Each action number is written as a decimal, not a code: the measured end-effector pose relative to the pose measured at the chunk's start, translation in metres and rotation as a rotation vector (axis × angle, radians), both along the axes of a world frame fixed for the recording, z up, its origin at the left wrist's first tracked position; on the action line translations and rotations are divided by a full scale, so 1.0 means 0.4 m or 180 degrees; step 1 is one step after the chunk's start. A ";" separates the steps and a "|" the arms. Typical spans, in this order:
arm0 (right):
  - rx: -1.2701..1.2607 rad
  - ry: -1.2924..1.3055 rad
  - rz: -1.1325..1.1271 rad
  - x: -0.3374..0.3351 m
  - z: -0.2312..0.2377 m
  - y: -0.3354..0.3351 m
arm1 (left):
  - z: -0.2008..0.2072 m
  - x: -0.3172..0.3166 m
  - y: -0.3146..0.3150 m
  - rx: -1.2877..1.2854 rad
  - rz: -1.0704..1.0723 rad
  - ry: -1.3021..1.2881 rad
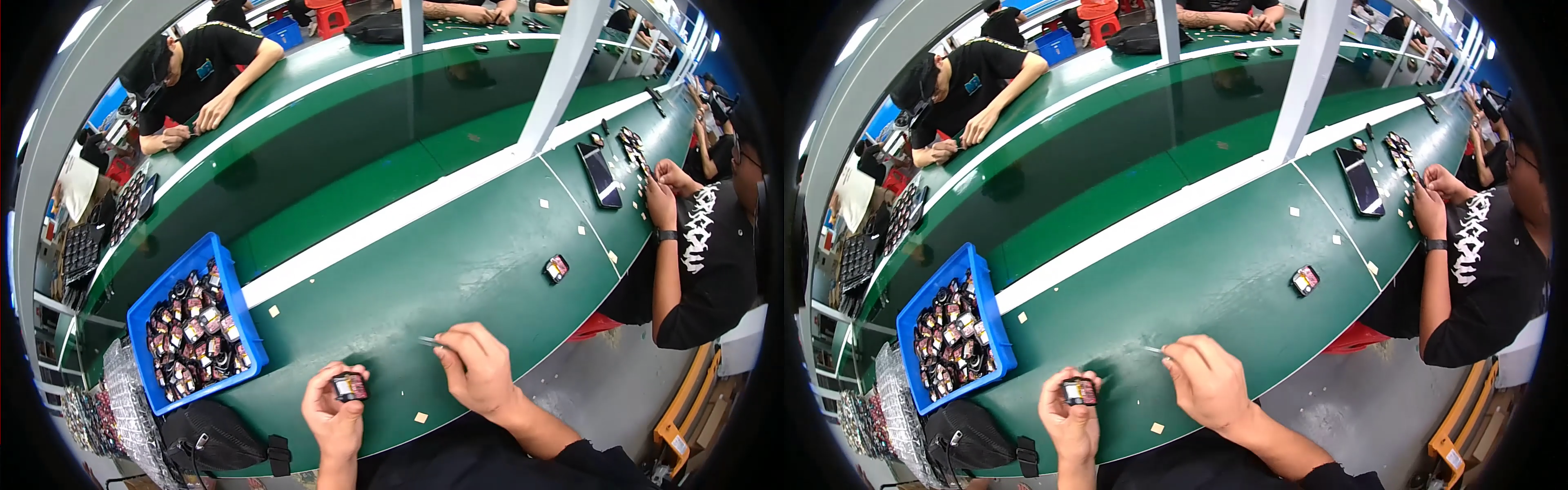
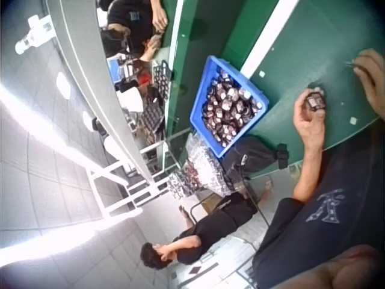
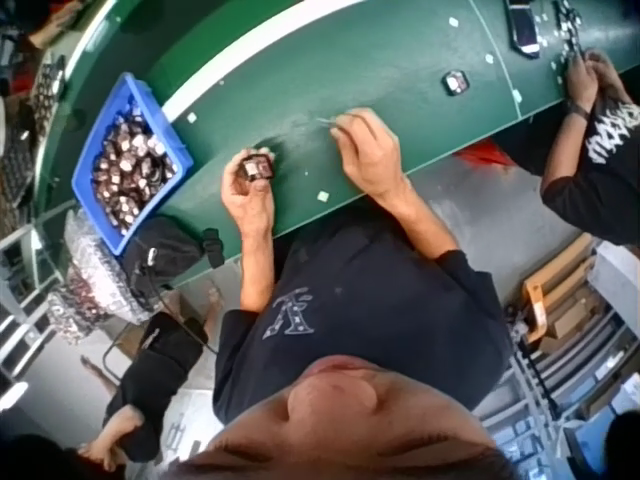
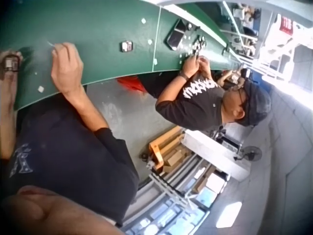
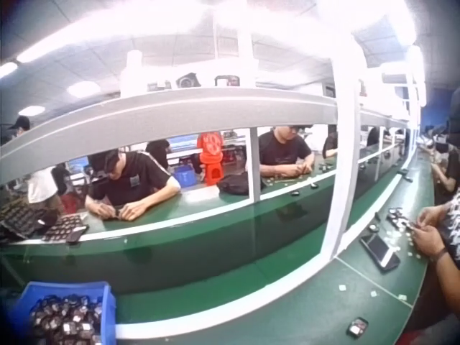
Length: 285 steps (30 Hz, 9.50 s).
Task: Manually assemble small electronic components, specifically inserting small pieces into a circuit board housing using tweezers.
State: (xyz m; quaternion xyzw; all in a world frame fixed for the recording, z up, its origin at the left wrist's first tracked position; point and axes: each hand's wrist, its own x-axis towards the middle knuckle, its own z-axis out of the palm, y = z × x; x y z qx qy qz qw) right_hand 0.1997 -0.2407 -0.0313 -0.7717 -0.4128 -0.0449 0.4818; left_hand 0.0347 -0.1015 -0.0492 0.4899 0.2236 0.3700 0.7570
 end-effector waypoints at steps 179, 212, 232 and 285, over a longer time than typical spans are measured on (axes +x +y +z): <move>0.0413 0.0986 0.0583 -0.130 -0.059 -0.005 | -0.031 -0.055 -0.036 -0.0065 -0.0244 0.0078; 0.0520 0.1491 0.0759 -0.064 -0.014 -0.054 | 0.022 -0.034 -0.035 0.0671 -0.0573 0.0297; -0.0121 0.0881 0.1304 -0.121 -0.047 0.004 | -0.028 -0.038 -0.063 -0.0042 -0.0170 0.0138; 0.0109 0.0095 0.0882 -0.128 -0.078 0.001 | -0.043 -0.055 -0.052 0.0148 -0.0543 0.0247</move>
